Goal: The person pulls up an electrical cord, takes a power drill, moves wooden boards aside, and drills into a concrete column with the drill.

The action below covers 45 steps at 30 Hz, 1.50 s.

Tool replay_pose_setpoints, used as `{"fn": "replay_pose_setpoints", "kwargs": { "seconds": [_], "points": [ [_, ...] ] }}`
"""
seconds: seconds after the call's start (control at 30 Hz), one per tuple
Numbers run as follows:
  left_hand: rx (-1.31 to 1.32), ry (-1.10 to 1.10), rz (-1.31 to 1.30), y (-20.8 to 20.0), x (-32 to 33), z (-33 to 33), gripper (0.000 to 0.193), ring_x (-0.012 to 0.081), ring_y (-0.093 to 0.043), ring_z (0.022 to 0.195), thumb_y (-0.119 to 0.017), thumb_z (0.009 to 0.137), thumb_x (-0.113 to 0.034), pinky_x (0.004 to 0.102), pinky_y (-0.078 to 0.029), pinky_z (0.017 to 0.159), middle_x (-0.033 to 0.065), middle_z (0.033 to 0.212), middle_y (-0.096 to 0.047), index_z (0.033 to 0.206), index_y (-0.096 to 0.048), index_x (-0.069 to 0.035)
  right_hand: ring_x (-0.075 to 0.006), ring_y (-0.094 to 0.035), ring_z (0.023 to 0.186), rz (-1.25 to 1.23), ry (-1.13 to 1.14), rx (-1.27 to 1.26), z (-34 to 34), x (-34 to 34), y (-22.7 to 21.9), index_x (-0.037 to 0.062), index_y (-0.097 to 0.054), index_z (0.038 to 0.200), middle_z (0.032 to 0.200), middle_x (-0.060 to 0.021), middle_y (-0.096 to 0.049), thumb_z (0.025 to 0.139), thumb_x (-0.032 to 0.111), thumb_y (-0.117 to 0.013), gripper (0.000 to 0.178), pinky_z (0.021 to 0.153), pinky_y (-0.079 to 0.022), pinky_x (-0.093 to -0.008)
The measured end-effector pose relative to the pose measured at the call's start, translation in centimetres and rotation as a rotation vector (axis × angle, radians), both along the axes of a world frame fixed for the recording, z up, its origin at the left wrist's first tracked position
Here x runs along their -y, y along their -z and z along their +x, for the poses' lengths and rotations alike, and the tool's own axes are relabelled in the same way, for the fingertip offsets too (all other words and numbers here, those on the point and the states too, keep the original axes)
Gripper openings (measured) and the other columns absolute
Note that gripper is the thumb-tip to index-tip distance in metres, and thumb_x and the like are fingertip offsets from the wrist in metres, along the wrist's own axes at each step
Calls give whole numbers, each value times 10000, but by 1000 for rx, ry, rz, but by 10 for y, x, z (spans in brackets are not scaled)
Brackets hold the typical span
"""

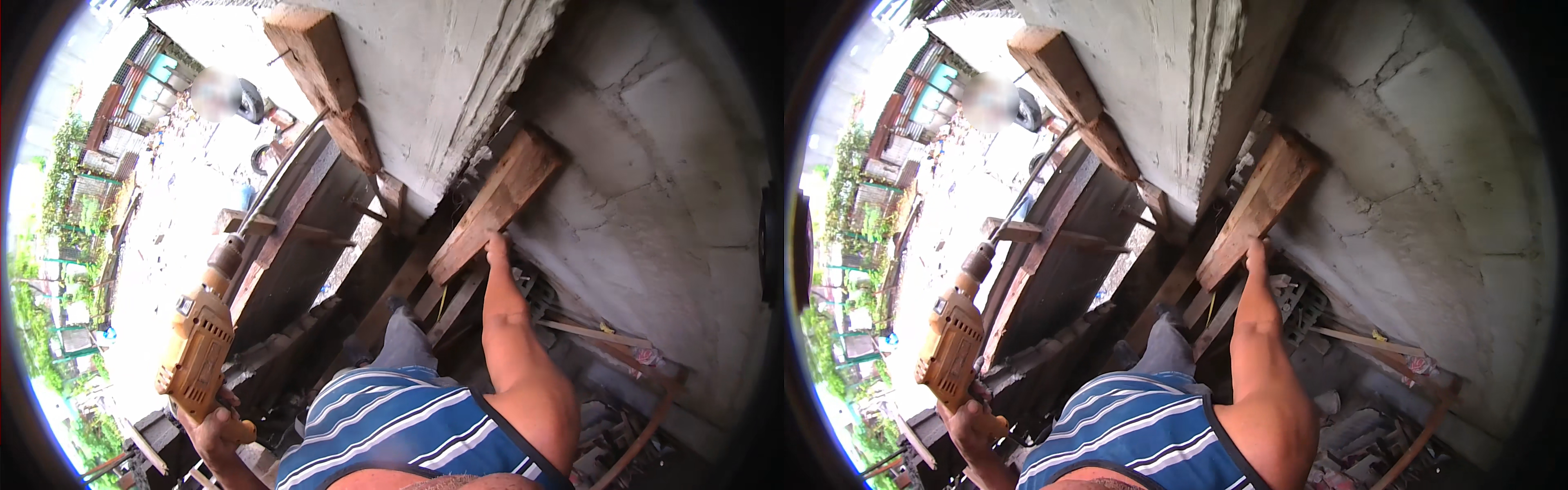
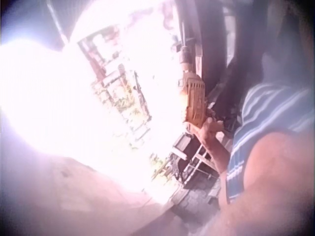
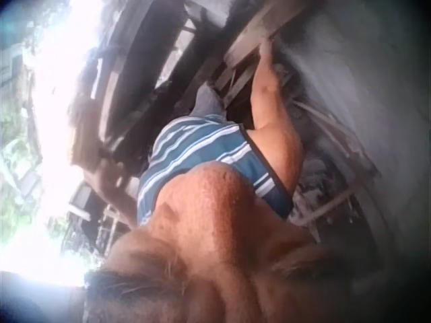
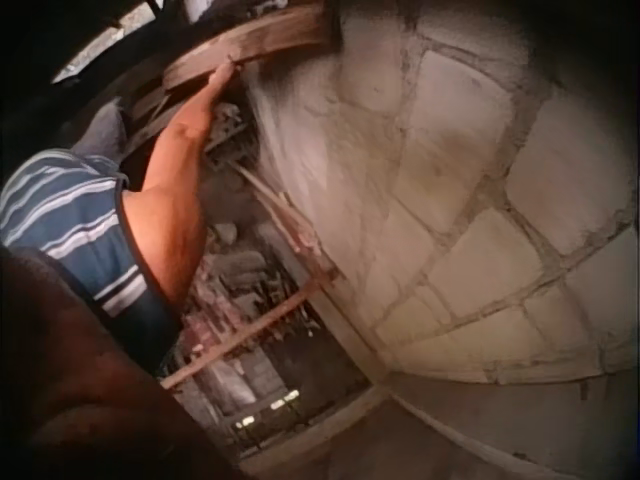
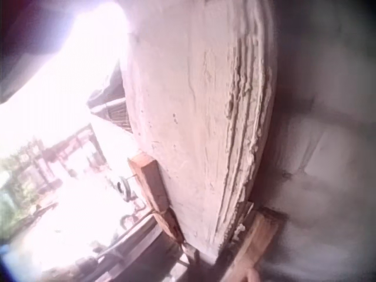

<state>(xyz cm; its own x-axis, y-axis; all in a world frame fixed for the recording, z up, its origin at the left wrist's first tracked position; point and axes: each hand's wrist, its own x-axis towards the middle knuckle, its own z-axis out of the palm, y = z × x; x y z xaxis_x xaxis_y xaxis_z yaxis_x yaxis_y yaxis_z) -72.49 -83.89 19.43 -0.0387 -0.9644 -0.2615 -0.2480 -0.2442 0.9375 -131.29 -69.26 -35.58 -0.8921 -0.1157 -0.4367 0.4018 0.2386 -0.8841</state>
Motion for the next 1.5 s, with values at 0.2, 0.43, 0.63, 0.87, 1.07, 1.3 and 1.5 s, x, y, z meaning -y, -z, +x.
{"fn": "replay_pose_setpoints", "kwargs": {
  "seconds": [0.2,0.43,0.63,0.87,1.07,1.3,1.5],
  "points": [
    [134,2,-29,6,-4,-25,801,159,-630,654,-782,571,-436,244,-475,515,114,810,-653,1156,-590,75,-209,-523,663,265,-277,-87,-28,14,5,23,-596,930,819,-59,-562,729,207,-772,324,540,-424,-352],
    [-32,94,61,24,20,-10,799,176,-631,656,-776,567,-407,267,-494,551,126,852,-665,1168,-592,85,-301,-503,1227,143,-219,124,-145,-44,-7,149,-479,1408,1365,-79,-524,747,180,-733,709,860,-500,-523],
    [-136,70,9,-3,10,-13,784,197,-643,678,-782,561,-350,282,-515,575,133,881,-670,1182,-597,92,-245,-610,645,481,-117,-363,-37,-11,2,44,-624,1159,894,-106,-665,823,252,-683,400,482,-469,-390],
    [-315,79,-89,-14,21,-7,792,174,-618,627,-790,599,-368,261,-470,495,116,844,-651,1214,-566,78,-192,-703,928,-376,-999,374,225,129,-221,13,-602,1270,1107,-126,-706,985,394,-647,478,721,-555,-281],
    [-733,273,-16,18,69,-24,720,175,-609,724,-734,748,-326,263,-476,547,92,919,-622,1316,-493,46,-224,-530,1289,-1091,-1527,299,316,256,-447,-28,-337,1509,1418,-166,-539,886,676,-624,983,1035,-436,-390],
    [-980,423,167,14,106,-39,622,218,-683,855,-726,848,-323,311,-555,655,92,1054,-674,1344,-514,-14,-218,-594,1214,-1015,-1240,352,359,274,-545,6,-445,1436,1317,-124,-609,986,401,-633,627,1025,-480,-370],
    [-1145,410,328,6,133,-55,455,180,-682,730,-682,925,-206,334,-592,598,115,1070,-689,1308,-513,-27,-239,-687,1019,-933,-1051,302,356,306,-563,-43,-537,1303,1148,-140,-672,896,433,-734,657,871,-581,-382]
  ]
}}
